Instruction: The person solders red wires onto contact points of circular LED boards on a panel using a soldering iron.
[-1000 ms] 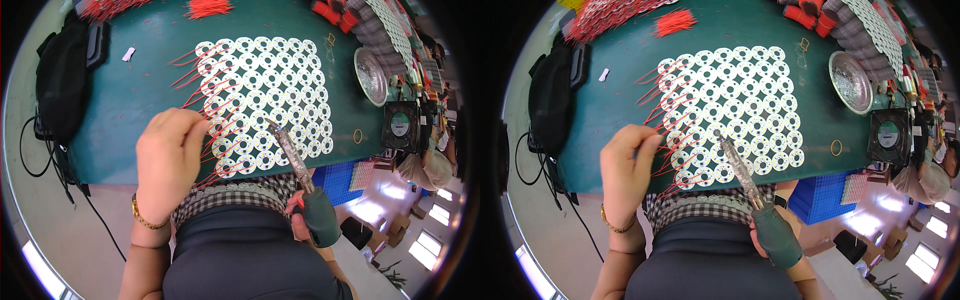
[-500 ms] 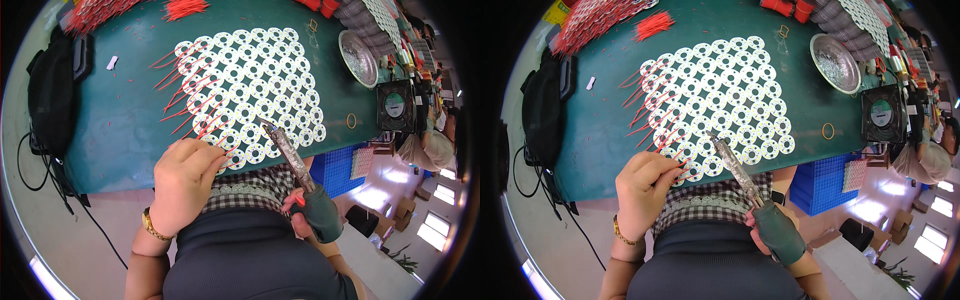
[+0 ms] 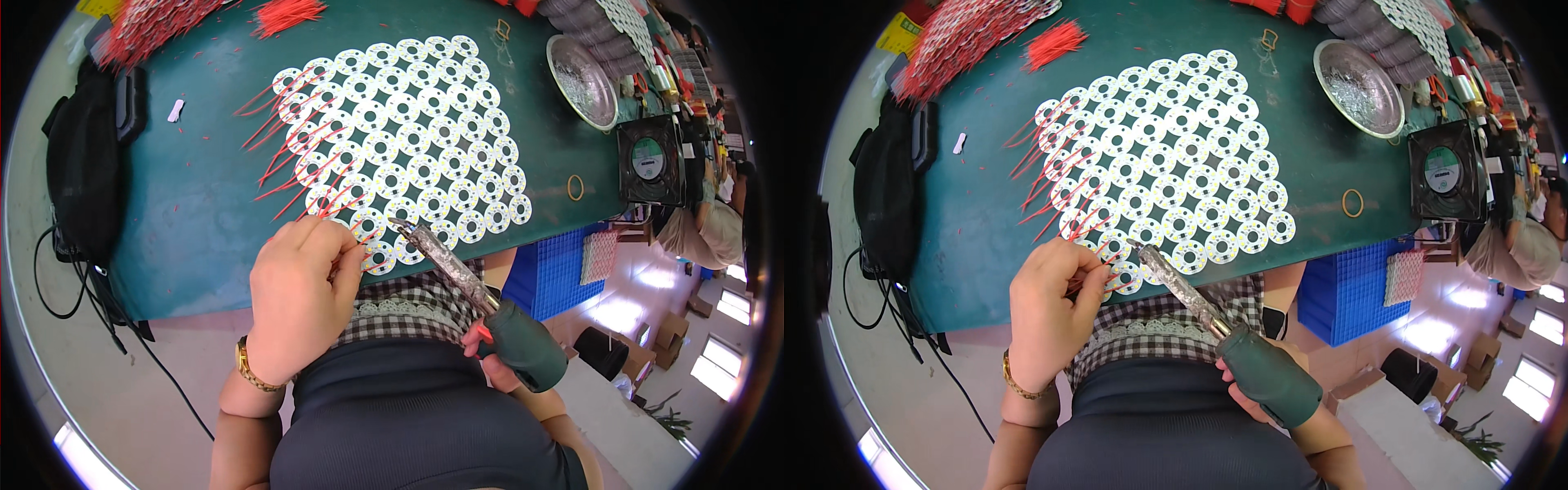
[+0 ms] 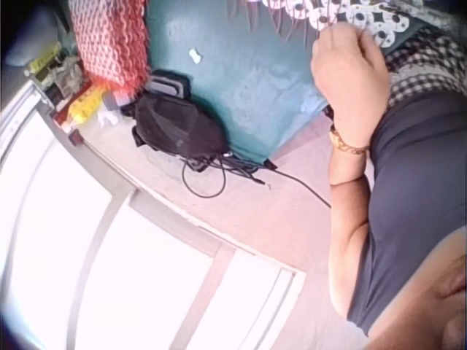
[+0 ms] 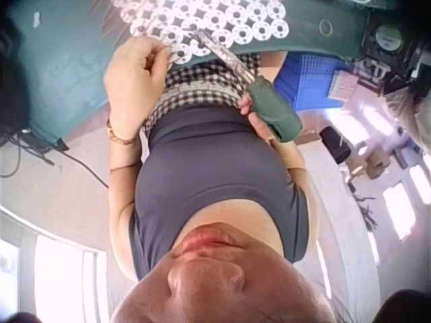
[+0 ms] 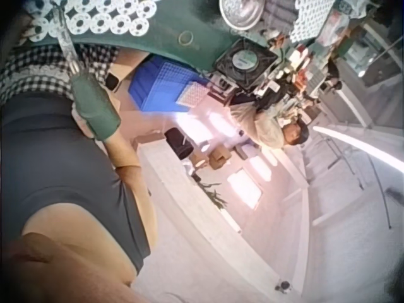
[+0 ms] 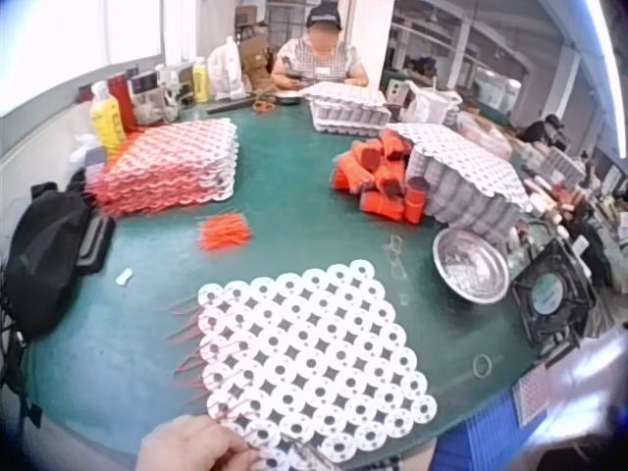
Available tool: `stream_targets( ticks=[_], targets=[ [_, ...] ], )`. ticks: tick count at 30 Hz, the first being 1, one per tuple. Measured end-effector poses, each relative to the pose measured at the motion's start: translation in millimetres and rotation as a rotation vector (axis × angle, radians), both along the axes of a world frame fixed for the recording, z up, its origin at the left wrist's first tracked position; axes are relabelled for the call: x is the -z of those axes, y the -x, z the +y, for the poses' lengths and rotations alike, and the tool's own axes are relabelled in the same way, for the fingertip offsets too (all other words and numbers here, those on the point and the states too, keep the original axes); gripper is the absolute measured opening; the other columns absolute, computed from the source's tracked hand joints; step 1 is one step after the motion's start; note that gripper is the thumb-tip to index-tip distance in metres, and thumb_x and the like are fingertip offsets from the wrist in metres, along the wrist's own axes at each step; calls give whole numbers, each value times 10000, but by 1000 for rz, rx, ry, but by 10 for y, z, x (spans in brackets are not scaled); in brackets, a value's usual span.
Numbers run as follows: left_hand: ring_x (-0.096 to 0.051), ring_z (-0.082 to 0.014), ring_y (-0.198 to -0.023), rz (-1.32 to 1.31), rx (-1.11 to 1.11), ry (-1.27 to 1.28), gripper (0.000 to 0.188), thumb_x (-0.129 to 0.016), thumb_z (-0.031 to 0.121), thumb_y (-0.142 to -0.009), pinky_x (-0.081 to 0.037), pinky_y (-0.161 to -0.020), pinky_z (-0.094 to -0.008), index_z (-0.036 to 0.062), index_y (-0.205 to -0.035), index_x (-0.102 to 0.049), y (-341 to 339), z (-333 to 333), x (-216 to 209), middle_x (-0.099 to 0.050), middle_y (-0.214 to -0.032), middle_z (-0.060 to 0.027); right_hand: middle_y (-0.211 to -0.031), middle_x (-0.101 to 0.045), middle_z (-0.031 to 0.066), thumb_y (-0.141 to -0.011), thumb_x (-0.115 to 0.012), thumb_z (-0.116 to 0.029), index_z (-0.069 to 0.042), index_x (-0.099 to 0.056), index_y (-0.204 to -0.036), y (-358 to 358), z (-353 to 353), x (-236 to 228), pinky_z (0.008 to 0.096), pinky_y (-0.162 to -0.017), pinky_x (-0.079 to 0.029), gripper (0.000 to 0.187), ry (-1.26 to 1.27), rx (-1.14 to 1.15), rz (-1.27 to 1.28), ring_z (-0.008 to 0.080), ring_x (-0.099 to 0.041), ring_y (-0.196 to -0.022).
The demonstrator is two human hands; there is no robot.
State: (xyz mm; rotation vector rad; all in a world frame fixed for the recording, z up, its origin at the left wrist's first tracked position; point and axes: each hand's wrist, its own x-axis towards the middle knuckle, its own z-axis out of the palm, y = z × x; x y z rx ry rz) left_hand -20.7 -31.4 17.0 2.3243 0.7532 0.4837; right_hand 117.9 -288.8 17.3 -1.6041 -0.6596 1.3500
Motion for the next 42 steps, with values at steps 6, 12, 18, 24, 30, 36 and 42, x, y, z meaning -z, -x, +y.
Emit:
stream_targets(
  ticks=[6, 12, 18, 24, 30, 36, 42],
  targets=[
    [-558, -232, -612, 37, -56, 42, 149, -714, 15, -738, -431, -552, -353, 70, -730, -576, -32, -19, 8, -569, -667, -49, -844, -712, 37, -723, -770, -184, -25, -669, -1051, 31, 55, 28, 258, -658, -536, 379, -70, 225, -110, 122, -678, -726],
    [-557, -129, -560, 95, -44, 103, 112, -691, -44, -730, -452, -530, -263, 6, -725, -591, -64, 37, -59, -592, -670, -61, -916, -655, 106, -842, -684, -264, 20, -612, -1100, -52, -125, 187, 286, -682, -521, 390, -124, -98, -378, 159, -638, -777],
    [-548, -120, -523, 167, -19, 126, 90, -684, -13, -726, -441, -517, -259, 2, -701, -599, -88, 100, -89, -588, -614, -61, -899, -659, 102, -851, -700, -222, 30, -617, -1084, -24, -43, 176, 277, -676, -527, 353, -192, -113, -530, 155, -646, -758],
    [-555, -135, -520, 184, -9, 117, 81, -678, 1, -714, -443, -518, -268, 2, -692, -600, -109, 108, -90, -592, -606, -67, -884, -665, 116, -858, -694, -124, 29, -620, -1132, 149, -21, 173, 288, -688, -536, 323, -20, 143, -341, 160, -650, -758],
    [-568, -136, -529, 194, -15, 117, 74, -679, 8, -711, -451, -525, -269, 1, -695, -607, -98, 104, -98, -603, -610, -67, -837, -666, 46, -687, -781, -122, -60, -676, -985, 67, 14, 207, 258, -668, -522, 323, -51, -123, -684, 199, -660, -740],
    [-575, -135, -536, 185, -19, 122, 78, -686, 10, -710, -456, -530, -268, 2, -699, -610, -111, 97, -105, -610, -623, -68, -812, -662, 52, -708, -746, -201, -82, -689, -948, 63, -170, 308, 303, -622, -532, 274, 150, -75, -545, 239, -650, -703],
    [-579, -153, -549, 195, -28, 138, 89, -696, 9, -723, -460, -536, -273, -2, -712, -609, -78, 103, -110, -612, -648, -81, -873, -645, 96, -875, -680, -276, -9, -648, -1048, 21, 59, -91, 310, -653, -518, 320, -61, 226, -32, 178, -636, -791]
  ],
)
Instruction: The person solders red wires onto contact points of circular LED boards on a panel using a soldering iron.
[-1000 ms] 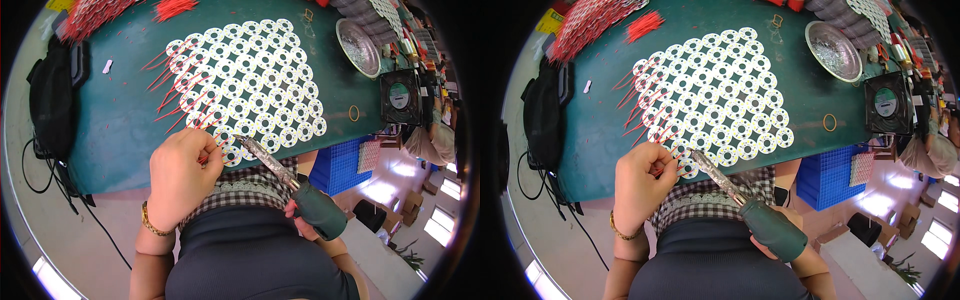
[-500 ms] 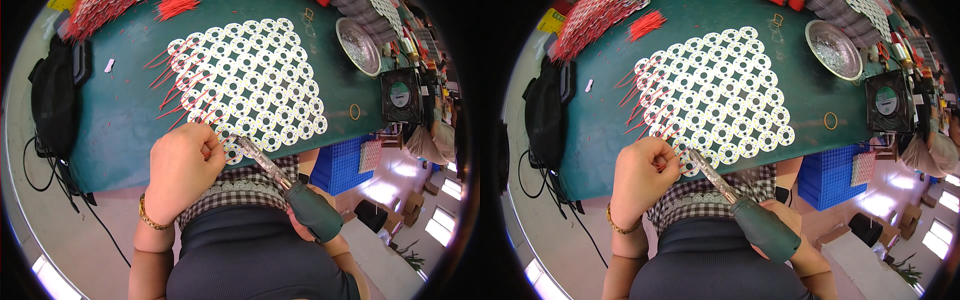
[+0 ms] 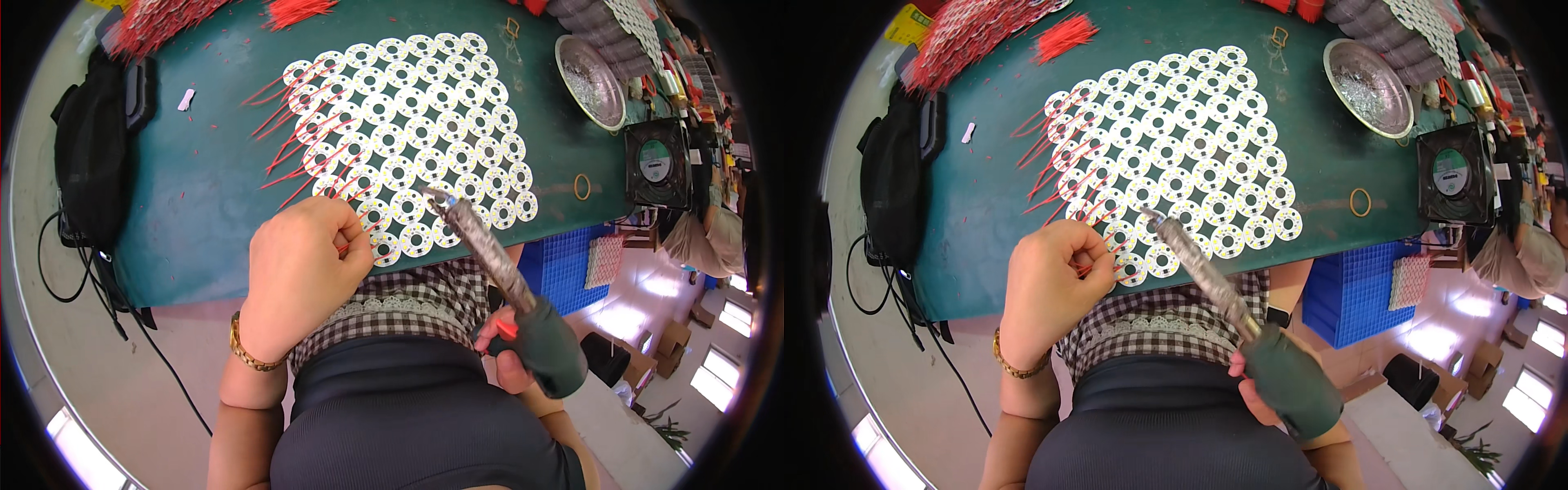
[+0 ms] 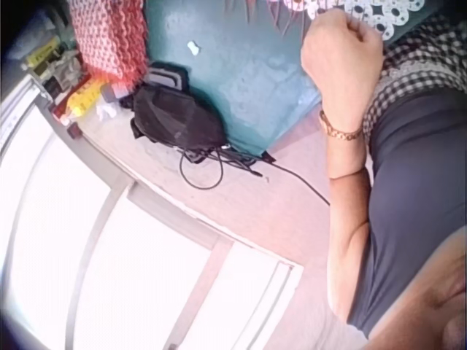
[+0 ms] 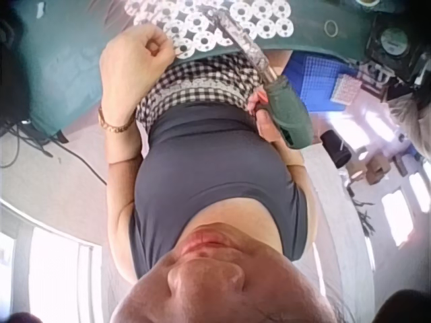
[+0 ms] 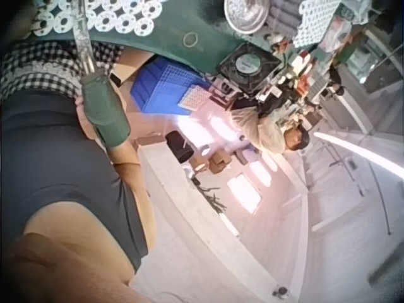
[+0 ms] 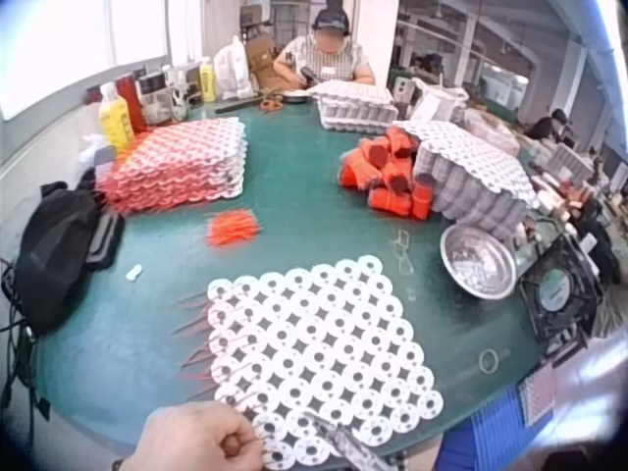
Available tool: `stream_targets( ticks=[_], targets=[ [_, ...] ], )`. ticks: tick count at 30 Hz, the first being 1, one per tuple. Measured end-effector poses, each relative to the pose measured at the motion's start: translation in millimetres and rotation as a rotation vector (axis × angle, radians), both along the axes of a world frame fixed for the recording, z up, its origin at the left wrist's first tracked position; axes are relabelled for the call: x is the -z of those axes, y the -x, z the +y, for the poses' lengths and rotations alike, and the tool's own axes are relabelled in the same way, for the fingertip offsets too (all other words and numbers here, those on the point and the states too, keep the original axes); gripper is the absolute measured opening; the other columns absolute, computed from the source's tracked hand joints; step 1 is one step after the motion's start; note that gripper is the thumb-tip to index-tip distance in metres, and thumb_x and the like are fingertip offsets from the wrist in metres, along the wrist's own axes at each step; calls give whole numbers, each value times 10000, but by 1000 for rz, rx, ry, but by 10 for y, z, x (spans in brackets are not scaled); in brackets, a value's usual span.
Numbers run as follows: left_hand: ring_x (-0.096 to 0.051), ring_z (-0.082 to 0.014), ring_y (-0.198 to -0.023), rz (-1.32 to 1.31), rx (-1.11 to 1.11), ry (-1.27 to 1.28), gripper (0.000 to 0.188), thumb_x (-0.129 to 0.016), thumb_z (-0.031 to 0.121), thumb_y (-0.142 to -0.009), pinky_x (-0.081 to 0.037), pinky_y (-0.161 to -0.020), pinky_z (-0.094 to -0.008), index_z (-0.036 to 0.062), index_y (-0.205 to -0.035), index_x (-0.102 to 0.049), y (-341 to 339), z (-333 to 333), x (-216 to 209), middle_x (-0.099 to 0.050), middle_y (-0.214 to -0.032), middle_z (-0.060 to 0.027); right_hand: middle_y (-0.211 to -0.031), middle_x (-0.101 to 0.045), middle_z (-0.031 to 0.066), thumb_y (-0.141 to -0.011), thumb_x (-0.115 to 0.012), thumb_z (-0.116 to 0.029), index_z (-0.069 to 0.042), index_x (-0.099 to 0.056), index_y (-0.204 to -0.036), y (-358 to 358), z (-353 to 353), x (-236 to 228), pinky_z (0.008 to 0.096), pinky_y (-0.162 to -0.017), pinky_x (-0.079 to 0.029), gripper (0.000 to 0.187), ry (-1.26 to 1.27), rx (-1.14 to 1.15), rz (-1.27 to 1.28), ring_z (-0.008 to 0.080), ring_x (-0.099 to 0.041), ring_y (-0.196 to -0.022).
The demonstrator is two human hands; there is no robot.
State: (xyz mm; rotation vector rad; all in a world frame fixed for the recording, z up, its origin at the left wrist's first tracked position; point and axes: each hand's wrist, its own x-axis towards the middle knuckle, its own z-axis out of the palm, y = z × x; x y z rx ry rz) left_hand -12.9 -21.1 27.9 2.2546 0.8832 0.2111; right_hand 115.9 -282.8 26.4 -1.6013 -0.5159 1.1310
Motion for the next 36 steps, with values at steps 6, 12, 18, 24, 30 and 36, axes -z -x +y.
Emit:
stream_targets(
  ticks=[6, 12, 18, 24, 30, 36],
  targets=[
    [-595, -177, -621, -55, 46, -71, 67, -688, -30, -790, -462, -571, -273, -18, -818, -628, 193, -14, -100, -624, -762, -117, -867, -608, 118, -823, -559, -742, -91, -386, -1365, 127, 136, 211, 365, -817, -499, 865, -241, 119, 117, 198, -616, -760],
    [-576, -275, -643, -295, -147, -116, 123, -720, -30, -765, -457, -570, -364, 19, -856, -653, 241, -59, -209, -620, -768, -101, -884, -608, 135, -877, -555, -669, -59, -347, -1418, 73, 2, 275, 376, -834, -484, 841, -196, -70, 97, 192, -603, -749],
    [-566, -246, -628, -192, 164, -260, 189, -711, -7, -801, -454, -575, -338, 17, -989, -703, 145, -85, 74, -605, -733, -92, -900, -632, 113, -905, -620, -320, 0, -501, -1270, 36, 153, 250, 288, -672, -514, 500, -285, -154, -32, 155, -611, -752],
    [-539, -216, -636, -177, 170, -395, 256, -706, 45, -784, -424, -574, -343, 45, -1040, -700, 187, -126, 192, -553, -730, -51, -908, -603, 139, -904, -626, -314, 48, -494, -1225, 48, 47, 285, 282, -637, -481, 502, -218, -196, -32, 167, -579, -748],
    [-497, -182, -623, -177, 214, -509, 362, -663, 49, -738, -380, -546, -327, 31, -1099, -692, 212, -130, 245, -493, -716, -21, -919, -606, 136, -906, -627, -360, 36, -517, -1166, 6, -15, 410, 282, -630, -478, 487, -195, -326, -260, 160, -582, -739],
    [-479, -176, -620, -195, 213, -574, 379, -652, 39, -723, -366, -527, -321, 4, -1098, -692, 204, -163, 283, -468, -710, -22, -906, -609, 119, -904, -622, -377, 22, -553, -1123, 89, -15, 475, 275, -628, -476, 461, -263, -228, -217, 156, -588, -736]
  ],
)
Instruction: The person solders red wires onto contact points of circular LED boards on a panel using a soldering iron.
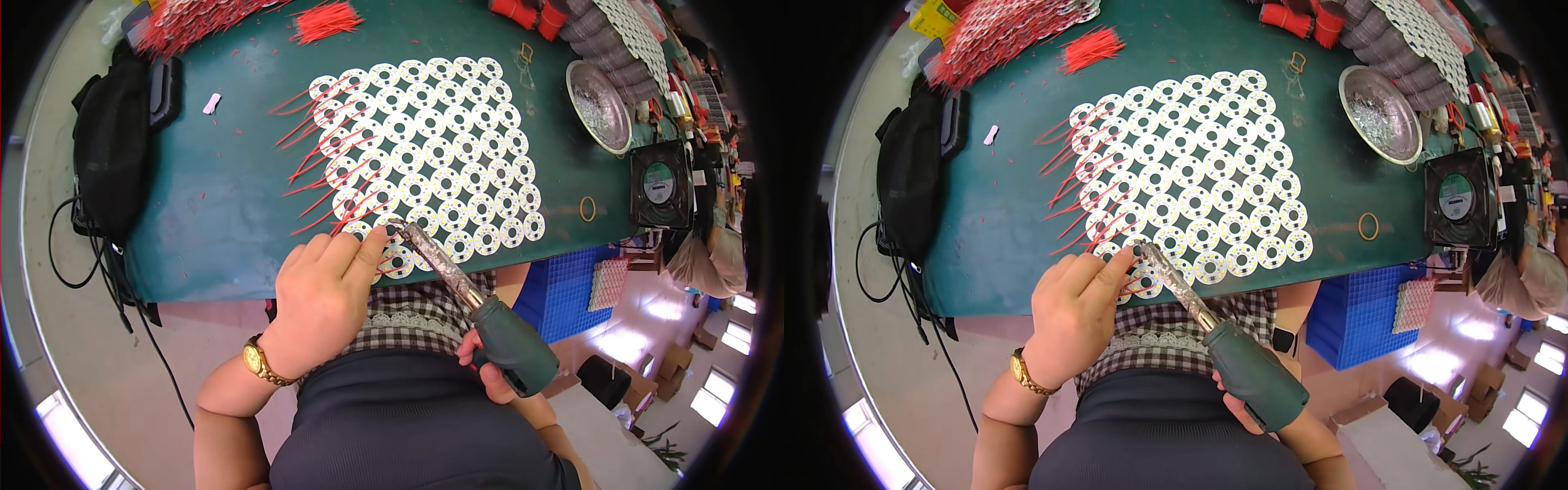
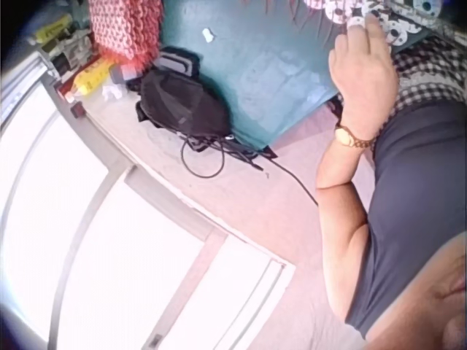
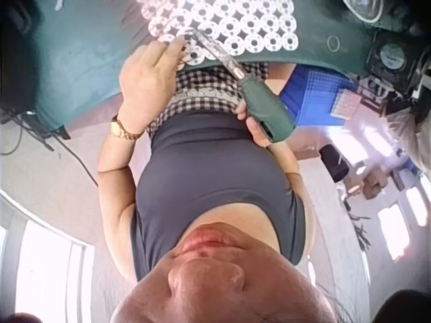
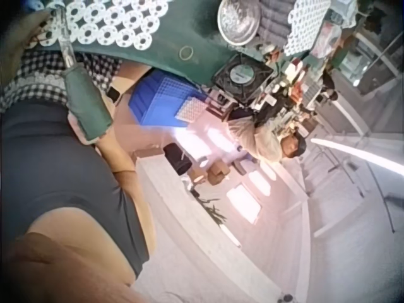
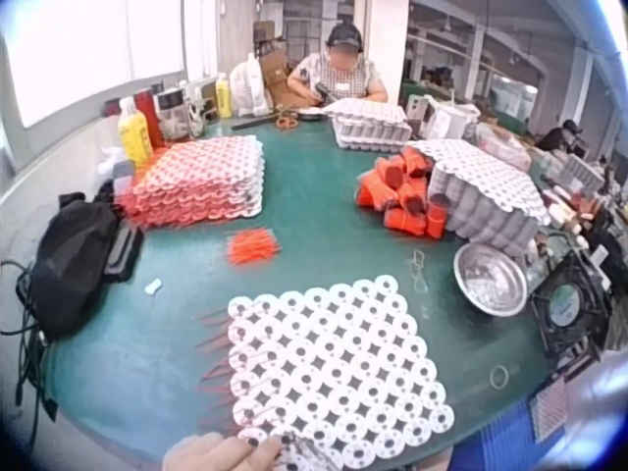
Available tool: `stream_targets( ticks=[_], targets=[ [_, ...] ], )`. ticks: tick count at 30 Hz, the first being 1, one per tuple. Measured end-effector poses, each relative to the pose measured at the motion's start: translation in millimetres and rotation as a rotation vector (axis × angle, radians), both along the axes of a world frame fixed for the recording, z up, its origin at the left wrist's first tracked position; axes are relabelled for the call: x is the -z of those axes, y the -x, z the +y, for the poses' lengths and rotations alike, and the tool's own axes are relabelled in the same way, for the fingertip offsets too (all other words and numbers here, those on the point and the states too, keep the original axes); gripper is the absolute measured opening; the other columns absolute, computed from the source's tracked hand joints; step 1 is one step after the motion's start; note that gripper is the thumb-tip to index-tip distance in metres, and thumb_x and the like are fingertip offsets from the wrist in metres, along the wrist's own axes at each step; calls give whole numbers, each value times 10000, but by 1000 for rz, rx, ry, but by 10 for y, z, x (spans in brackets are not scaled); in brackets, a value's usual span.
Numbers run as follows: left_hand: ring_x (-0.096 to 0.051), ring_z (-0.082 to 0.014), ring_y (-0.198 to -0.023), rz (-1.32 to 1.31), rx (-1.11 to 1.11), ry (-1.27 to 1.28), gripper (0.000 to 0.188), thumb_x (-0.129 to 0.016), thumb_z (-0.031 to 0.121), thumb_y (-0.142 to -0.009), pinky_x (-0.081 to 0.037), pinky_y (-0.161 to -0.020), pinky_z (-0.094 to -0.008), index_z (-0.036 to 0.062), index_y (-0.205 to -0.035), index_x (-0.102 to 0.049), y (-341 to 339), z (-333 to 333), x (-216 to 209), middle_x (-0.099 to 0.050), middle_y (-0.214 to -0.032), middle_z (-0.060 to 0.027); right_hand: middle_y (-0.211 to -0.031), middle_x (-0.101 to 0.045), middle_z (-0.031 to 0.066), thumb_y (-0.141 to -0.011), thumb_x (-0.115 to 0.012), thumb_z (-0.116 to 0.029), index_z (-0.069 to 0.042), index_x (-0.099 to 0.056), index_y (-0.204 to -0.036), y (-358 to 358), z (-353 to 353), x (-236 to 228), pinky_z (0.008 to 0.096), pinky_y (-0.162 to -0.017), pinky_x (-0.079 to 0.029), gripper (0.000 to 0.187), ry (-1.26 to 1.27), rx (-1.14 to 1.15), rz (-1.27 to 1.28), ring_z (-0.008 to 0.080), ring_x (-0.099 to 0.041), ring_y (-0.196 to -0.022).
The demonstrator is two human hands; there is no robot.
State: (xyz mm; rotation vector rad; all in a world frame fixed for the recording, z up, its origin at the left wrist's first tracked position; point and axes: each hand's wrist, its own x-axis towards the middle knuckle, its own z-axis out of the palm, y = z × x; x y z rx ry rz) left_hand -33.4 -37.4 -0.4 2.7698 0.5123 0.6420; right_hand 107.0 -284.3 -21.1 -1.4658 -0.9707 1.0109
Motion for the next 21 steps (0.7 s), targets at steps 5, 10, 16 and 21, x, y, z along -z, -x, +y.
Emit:
stream_targets(
  ticks=[5, 10, 16, 21],
  targets=[
    [-491, -195, -603, 44, -1, 8, 341, -698, 4, -741, -391, -525, -321, -16, -1081, -687, -7, -14, -68, -535, -729, -42, -910, -611, 117, -900, -615, -366, 6, -568, -1108, -22, 25, -31, 268, -628, -476, 428, 27, -58, -52, 151, -588, -733],
    [-484, -176, -638, 66, 1, -30, 376, -649, 27, -721, -371, -527, -313, -19, -1092, -685, -41, -23, -79, -465, -717, -31, -891, -612, 99, -877, -636, -361, 27, -581, -1062, 49, 42, -74, 249, -630, -471, 434, 82, 90, 70, 141, -596, -730],
    [-463, -187, -595, 65, 11, -21, 373, -672, -4, -713, -363, -501, -324, -34, -1085, -686, -51, -21, -111, -492, -718, -43, -911, -615, 124, -916, -618, -348, 1, -521, -1184, -44, 30, 33, 269, -637, -489, 450, -55, -56, -160, 153, -599, -733],
    [-470, -192, -597, 76, 4, -17, 340, -681, 3, -742, -370, -505, -331, -29, -1080, -689, -55, -24, -136, -490, -711, -44, -906, -652, 84, -842, -642, -276, -6, -583, -1140, 5, 54, -236, 267, -685, -507, 406, 151, 163, 142, 141, -623, -774]
  ],
)
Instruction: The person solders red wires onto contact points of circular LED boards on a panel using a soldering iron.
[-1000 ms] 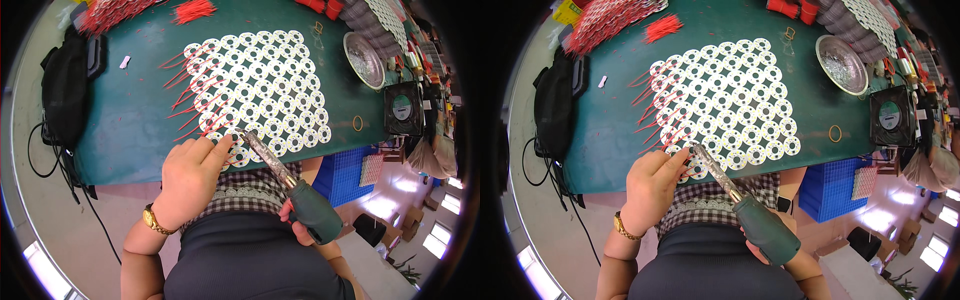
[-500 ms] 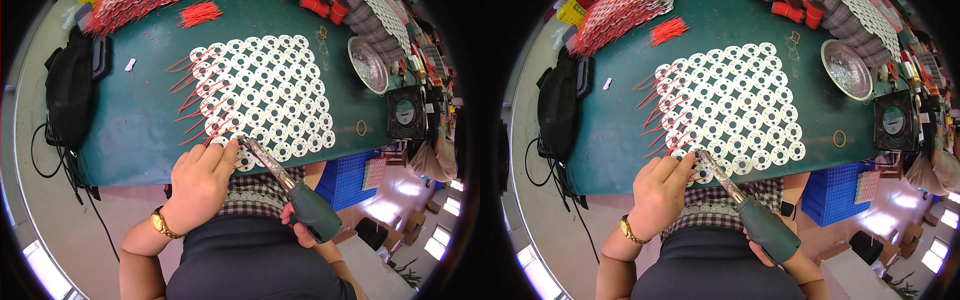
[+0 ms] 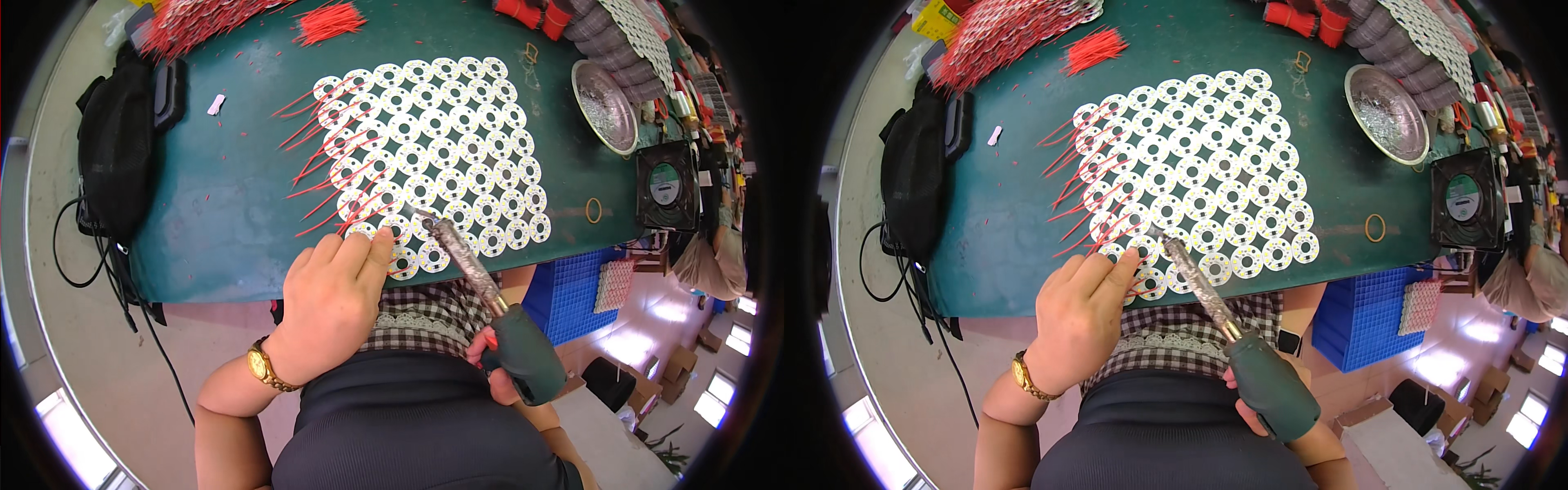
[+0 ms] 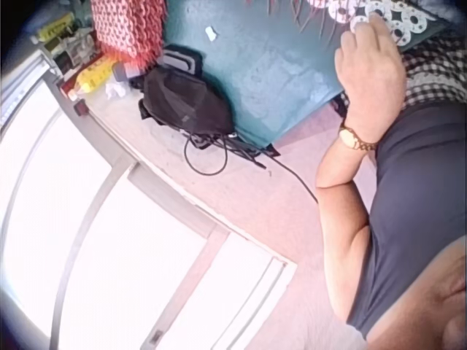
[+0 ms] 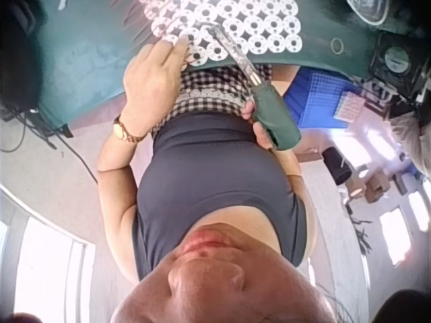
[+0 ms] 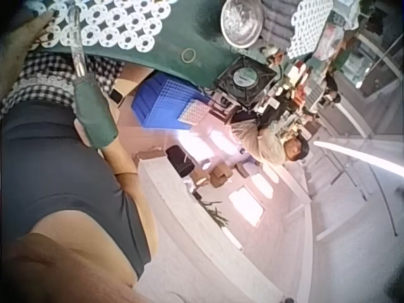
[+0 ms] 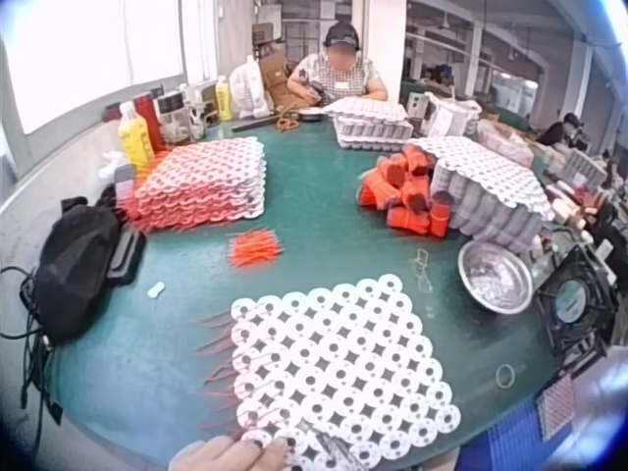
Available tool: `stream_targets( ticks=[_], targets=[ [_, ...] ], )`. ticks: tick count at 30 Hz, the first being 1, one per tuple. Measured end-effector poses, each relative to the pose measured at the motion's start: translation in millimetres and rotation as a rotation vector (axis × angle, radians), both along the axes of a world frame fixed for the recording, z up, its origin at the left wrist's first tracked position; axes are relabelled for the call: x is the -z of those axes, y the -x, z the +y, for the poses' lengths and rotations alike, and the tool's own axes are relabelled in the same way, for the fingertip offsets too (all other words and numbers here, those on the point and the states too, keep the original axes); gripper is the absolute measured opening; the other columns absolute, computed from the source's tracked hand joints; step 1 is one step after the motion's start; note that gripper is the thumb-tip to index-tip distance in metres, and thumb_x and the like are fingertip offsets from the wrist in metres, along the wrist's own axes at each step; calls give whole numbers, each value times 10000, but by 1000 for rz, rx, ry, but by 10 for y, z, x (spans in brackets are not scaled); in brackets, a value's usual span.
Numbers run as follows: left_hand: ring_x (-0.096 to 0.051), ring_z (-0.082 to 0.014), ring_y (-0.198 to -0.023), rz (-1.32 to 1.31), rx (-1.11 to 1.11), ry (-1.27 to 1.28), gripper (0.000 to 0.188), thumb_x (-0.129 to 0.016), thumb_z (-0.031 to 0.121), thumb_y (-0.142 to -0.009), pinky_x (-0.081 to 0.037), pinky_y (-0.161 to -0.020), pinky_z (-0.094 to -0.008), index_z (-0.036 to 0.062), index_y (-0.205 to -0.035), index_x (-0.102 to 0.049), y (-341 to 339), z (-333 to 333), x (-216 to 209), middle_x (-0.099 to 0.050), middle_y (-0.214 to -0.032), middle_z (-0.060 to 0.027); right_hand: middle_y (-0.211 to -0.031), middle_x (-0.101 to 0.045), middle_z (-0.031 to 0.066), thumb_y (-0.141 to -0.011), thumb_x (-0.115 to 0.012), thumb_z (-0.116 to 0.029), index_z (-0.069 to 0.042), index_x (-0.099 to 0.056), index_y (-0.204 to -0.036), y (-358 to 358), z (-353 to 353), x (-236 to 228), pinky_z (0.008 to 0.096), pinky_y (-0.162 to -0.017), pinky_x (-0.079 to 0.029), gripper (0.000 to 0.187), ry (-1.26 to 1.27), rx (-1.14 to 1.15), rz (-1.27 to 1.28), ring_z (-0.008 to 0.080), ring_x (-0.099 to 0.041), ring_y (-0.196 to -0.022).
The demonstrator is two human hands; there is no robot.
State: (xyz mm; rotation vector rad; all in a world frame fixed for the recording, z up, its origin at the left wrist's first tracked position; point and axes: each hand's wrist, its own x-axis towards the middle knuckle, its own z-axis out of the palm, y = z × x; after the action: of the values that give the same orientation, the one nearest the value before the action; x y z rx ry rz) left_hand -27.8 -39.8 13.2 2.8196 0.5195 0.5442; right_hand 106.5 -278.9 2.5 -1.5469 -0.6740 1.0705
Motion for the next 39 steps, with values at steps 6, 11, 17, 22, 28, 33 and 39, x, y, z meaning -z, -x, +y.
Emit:
stream_targets(
  ticks=[6, 11, 17, 22, 28, 33, 39],
  targets=[
    [-554, -232, -657, 8, -29, 220, 161, -669, 21, -827, -432, -557, -330, -10, -985, -684, 62, 149, -146, -577, -755, -86, -948, -677, 69, -766, -680, -154, -26, -651, -1092, -36, -83, 106, 263, -756, -528, 352, -52, 60, 101, 140, -654, -843],
    [-610, -186, -723, -137, -302, 649, 48, -619, 14, -908, -469, -653, -292, -8, -919, -661, 70, 215, -248, -651, -809, -107, -948, -674, 76, -764, -683, -168, -30, -653, -1089, -59, -18, 42, 272, -756, -531, 354, -92, 65, 6, 152, -656, -835],
    [-647, -214, -720, -271, -84, 544, 100, -681, -28, -845, -508, -629, -300, 8, -938, -669, -84, 94, -155, -668, -834, -106, -904, -614, 148, -886, -643, -328, 47, -496, -1263, -63, -80, 141, 312, -653, -504, 552, -154, -17, -94, 191, -587, -756],
    [-609, -227, -581, -194, -140, 517, 91, -685, 18, -863, -475, -529, -308, 51, -879, -602, -207, -49, -22, -625, -718, -77, -939, -677, 102, -760, -660, -127, 2, -643, -1097, -52, -111, 193, 294, -754, -550, 361, -193, 93, -28, 177, -668, -834],
    [-560, -181, -473, -160, -168, 451, 147, -723, 65, -834, -430, -454, -302, 80, -827, -577, -256, -131, 88, -580, -608, -35, -937, -671, 95, -782, -667, -166, -1, -637, -1091, -66, -128, 197, 296, -734, -550, 352, -214, 67, -63, 180, -669, -820],
    [-576, -160, -475, -221, -222, 487, 145, -736, 56, -803, -428, -452, -283, 77, -764, -598, -279, -129, 139, -605, -591, -34, -914, -663, 79, -782, -662, -172, -11, -633, -1081, -66, -159, 168, 290, -716, -541, 341, -215, 59, -93, 167, -662, -810],
    [-586, -155, -474, -157, -301, 520, 150, -736, 83, -812, -425, -450, -281, 80, -751, -599, -327, -124, 69, -620, -587, -32, -925, -602, 169, -914, -638, -429, 48, -448, -1357, 7, -303, 232, 297, -653, -482, 678, -170, -8, -49, 188, -569, -756]
  ],
)
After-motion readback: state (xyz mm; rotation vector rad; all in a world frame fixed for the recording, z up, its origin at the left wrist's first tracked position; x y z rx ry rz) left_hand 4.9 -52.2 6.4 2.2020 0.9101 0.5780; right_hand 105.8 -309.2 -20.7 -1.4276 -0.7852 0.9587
